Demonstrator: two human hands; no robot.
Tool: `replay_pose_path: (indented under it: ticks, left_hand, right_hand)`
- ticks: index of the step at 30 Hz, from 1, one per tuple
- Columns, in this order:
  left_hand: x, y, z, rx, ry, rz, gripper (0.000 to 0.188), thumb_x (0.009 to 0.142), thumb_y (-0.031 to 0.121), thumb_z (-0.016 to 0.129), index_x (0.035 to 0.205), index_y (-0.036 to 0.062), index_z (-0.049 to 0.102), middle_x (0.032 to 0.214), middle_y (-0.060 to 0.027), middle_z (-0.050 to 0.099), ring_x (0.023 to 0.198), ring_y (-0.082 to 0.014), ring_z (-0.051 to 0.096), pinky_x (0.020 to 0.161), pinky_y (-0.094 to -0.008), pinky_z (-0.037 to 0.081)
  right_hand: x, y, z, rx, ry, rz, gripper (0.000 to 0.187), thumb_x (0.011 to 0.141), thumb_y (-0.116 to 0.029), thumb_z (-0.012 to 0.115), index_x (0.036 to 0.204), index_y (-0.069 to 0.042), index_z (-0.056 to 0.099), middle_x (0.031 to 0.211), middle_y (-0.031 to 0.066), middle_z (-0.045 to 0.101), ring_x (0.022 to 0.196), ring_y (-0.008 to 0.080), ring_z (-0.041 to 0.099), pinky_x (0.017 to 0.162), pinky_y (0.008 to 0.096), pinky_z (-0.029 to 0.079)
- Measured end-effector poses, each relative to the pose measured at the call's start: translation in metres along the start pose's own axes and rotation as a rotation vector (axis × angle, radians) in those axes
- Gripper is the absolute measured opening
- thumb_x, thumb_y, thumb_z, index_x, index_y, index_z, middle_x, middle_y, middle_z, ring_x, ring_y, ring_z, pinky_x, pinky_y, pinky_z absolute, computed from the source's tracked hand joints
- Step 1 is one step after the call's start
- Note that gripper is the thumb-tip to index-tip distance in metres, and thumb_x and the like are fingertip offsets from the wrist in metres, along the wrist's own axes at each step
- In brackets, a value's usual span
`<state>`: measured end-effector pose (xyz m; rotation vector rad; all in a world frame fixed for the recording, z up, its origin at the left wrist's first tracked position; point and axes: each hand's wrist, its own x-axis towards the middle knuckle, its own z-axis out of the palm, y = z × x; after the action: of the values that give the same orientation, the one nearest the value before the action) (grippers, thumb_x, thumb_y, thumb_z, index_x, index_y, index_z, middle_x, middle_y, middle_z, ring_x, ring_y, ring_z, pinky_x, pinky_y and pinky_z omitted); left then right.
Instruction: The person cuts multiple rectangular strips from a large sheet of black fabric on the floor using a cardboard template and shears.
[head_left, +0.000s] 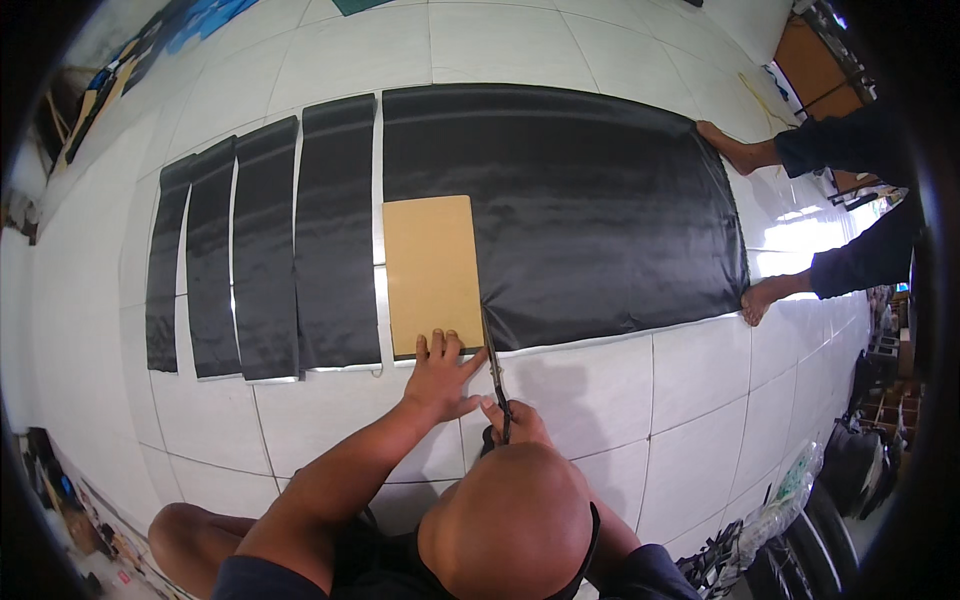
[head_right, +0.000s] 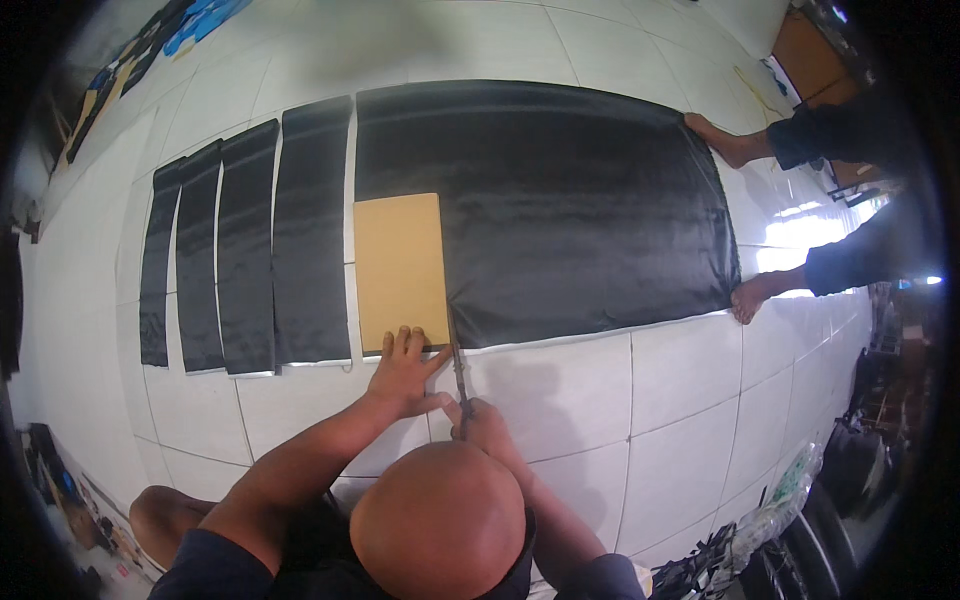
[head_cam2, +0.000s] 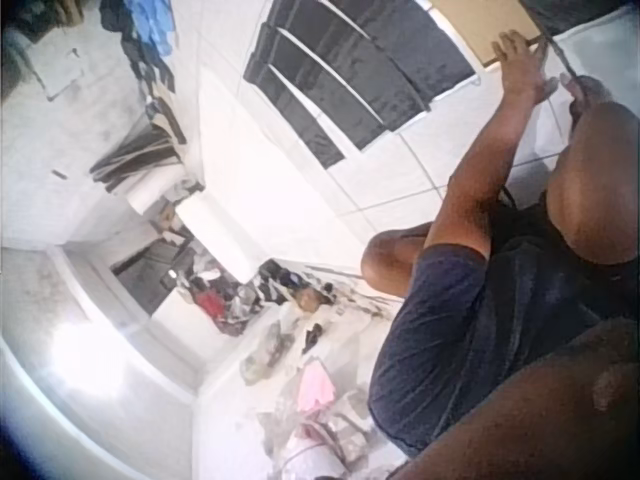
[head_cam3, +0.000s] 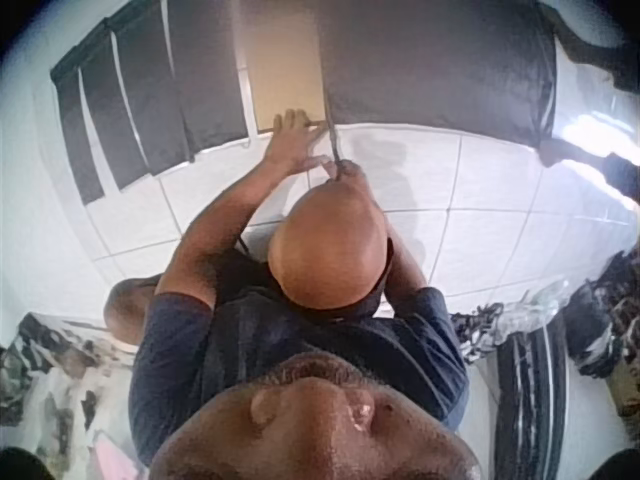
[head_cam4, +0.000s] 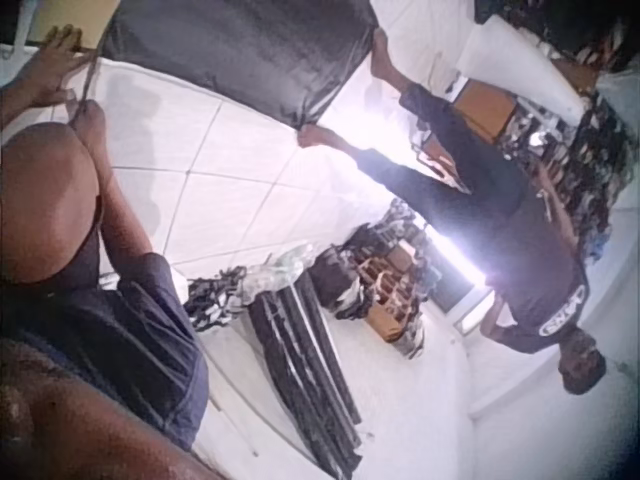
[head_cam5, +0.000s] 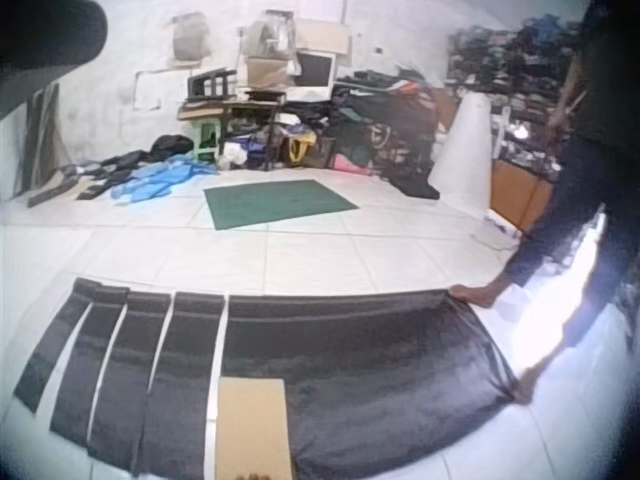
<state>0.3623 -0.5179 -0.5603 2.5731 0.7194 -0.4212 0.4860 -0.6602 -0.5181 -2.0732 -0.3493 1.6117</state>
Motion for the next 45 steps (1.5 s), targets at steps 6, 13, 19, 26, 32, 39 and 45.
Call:
replay_pose_path:
  ticks: [6,13,19,26,32,39,45]
  left_hand:
    - [0.002,0.004,0.005,0.036,0.013,-0.02,0.083,0.082,0.055,0.072,0.154,0.0266,0.044,0.151,-0.0294,0.036,0.144,-0.0527,0.029,0.117,-0.0693,0.022]
    - [0.004,0.004,0.009,0.045,0.035,-0.018,0.082,0.08,0.056,0.073,0.152,0.0265,0.046,0.15,-0.0285,0.037,0.143,-0.0527,0.03,0.116,-0.0697,0.022]
    - [0.004,0.002,0.004,0.089,-0.05,-0.046,0.08,0.083,0.062,0.068,0.152,0.0271,0.046,0.152,-0.0268,0.035,0.146,-0.0501,0.026,0.118,-0.0688,0.019]
    - [0.0,-0.005,0.011,0.143,-0.002,0.011,0.08,0.082,0.063,0.069,0.147,0.0189,0.051,0.147,-0.0297,0.039,0.143,-0.052,0.03,0.116,-0.0673,0.022]
    - [0.002,0.003,0.003,0.121,0.014,0.007,0.085,0.083,0.063,0.069,0.156,0.0284,0.041,0.149,-0.0297,0.039,0.141,-0.0521,0.033,0.114,-0.0699,0.023]
    - [0.002,-0.003,0.008,0.089,0.093,0.046,0.086,0.081,0.06,0.073,0.155,0.027,0.042,0.143,-0.0348,0.041,0.137,-0.0556,0.036,0.112,-0.07,0.027]
    - [0.003,-0.002,0.006,0.099,0.118,0.059,0.086,0.08,0.061,0.073,0.154,0.0263,0.045,0.139,-0.0342,0.043,0.133,-0.0556,0.04,0.109,-0.0704,0.031]
  right_hand:
    - [0.013,0.022,0.024,0.061,0.141,-0.068,0.054,0.094,-0.054,0.07,0.076,-0.005,0.056,0.059,0.0015,0.053,0.052,0.0121,0.05,0.049,0.0321,0.039]
    - [0.048,0.024,0.023,0.027,0.211,-0.259,0.054,0.096,-0.05,0.069,0.075,-0.003,0.057,0.056,0.003,0.054,0.048,0.0121,0.05,0.047,0.0308,0.039]
    - [0.07,-0.02,0.024,0.076,0.199,-0.315,0.054,0.098,-0.049,0.066,0.075,-0.001,0.058,0.055,0.004,0.054,0.048,0.0125,0.053,0.047,0.031,0.041]
    - [0.089,-0.07,0.014,0.078,0.151,-0.33,0.057,0.098,-0.051,0.065,0.072,-0.001,0.056,0.053,0.0036,0.052,0.046,0.0124,0.052,0.046,0.0309,0.042]
    - [0.13,-0.098,0.004,0.089,0.184,-0.362,0.057,0.096,-0.053,0.067,0.07,-0.004,0.054,0.052,0.0024,0.049,0.044,0.0123,0.05,0.042,0.0312,0.04]
    - [0.168,-0.143,-0.002,0.186,0.137,-0.374,0.058,0.093,-0.057,0.069,0.071,-0.006,0.054,0.053,0.0013,0.049,0.043,0.0115,0.048,0.042,0.0287,0.037]
    - [0.203,-0.187,-0.011,0.121,0.205,-0.404,0.061,0.091,-0.061,0.07,0.072,-0.005,0.056,0.054,0.0018,0.051,0.044,0.013,0.049,0.045,0.0302,0.038]
